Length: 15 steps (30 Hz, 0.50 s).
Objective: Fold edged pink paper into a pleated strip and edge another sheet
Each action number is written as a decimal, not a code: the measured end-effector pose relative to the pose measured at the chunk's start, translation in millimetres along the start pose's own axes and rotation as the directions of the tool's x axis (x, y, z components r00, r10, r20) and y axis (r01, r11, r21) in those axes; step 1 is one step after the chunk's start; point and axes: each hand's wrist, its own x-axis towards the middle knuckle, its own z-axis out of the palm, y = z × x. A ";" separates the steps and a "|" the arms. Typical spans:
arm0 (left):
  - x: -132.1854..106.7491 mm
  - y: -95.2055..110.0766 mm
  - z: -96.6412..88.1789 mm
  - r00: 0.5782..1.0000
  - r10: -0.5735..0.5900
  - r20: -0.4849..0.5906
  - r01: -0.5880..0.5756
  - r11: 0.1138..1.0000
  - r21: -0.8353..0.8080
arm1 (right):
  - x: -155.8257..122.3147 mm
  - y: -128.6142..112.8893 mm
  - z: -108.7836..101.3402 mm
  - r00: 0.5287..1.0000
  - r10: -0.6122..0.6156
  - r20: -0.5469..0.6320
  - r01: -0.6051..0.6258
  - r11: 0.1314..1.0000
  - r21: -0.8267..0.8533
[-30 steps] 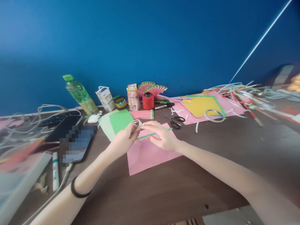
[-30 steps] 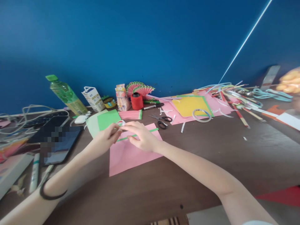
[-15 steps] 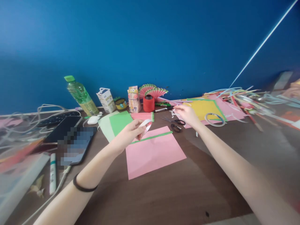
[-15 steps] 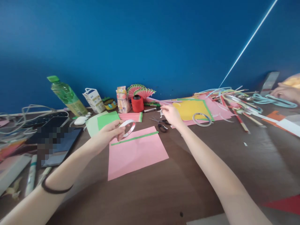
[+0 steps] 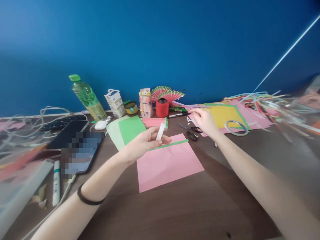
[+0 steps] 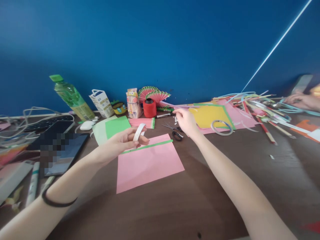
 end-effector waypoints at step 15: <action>2.1 -5.8 14.0 1.000 0.010 0.003 -0.010 0.980 0.199 | -53.2 -81.3 4.9 0.893 -0.349 0.283 0.209 0.880 0.426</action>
